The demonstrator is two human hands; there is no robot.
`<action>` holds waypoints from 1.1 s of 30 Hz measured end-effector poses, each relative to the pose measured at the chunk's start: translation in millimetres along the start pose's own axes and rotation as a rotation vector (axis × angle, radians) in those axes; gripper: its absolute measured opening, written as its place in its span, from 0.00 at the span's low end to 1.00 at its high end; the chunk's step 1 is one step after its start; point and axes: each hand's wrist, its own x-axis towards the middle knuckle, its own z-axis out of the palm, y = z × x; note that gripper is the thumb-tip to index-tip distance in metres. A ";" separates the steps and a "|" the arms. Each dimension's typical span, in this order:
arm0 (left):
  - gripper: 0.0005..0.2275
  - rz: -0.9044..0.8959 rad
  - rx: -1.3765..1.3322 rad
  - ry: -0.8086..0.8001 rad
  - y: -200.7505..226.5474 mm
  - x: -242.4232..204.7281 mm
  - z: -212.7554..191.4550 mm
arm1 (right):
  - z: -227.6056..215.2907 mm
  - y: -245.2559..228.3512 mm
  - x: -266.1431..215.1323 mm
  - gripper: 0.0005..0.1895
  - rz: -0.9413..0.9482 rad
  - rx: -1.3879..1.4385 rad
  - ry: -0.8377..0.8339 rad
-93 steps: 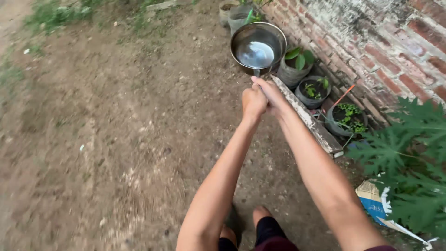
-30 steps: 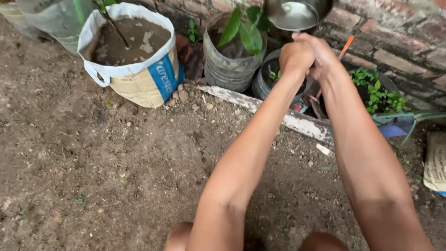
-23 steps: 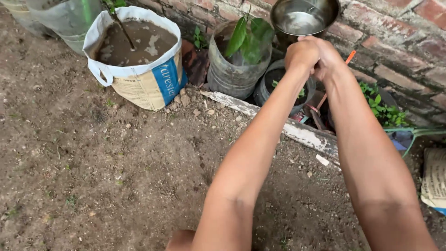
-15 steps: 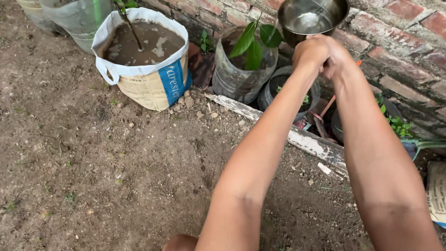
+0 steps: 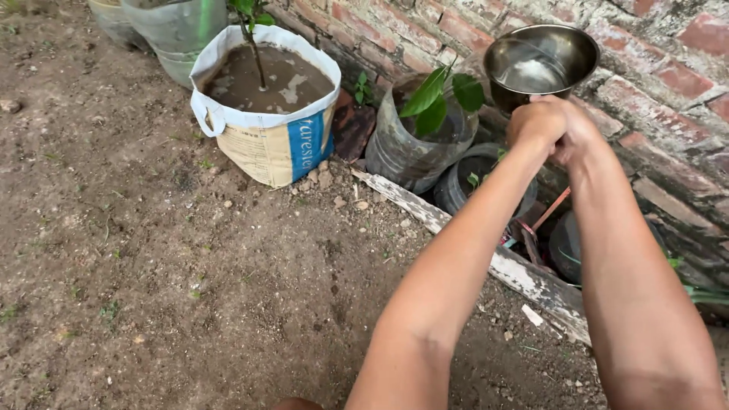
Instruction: Filling a pot with water at a kitchen sink and using it to water several plants in an outdoor garden area.
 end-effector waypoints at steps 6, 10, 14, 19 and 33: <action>0.19 -0.031 -0.030 -0.044 -7.7 -3.3 5.9 | 9.3 -4.4 -18.4 0.11 0.018 -0.054 0.117; 0.19 -0.058 -0.073 -0.075 -8.2 -11.5 5.8 | 6.9 -7.2 -27.3 0.12 0.000 -0.095 0.125; 0.19 -0.058 -0.108 -0.058 -19.3 -4.4 11.1 | 12.5 -5.7 -31.3 0.12 0.032 -0.136 0.179; 0.16 -0.030 -0.066 -0.082 -23.4 9.1 12.1 | 15.9 -5.4 -28.7 0.13 0.051 -0.128 0.135; 0.17 -0.017 -0.169 -0.083 0.8 -1.4 -11.8 | 49.1 -30.8 -41.9 0.11 -0.015 -0.146 0.190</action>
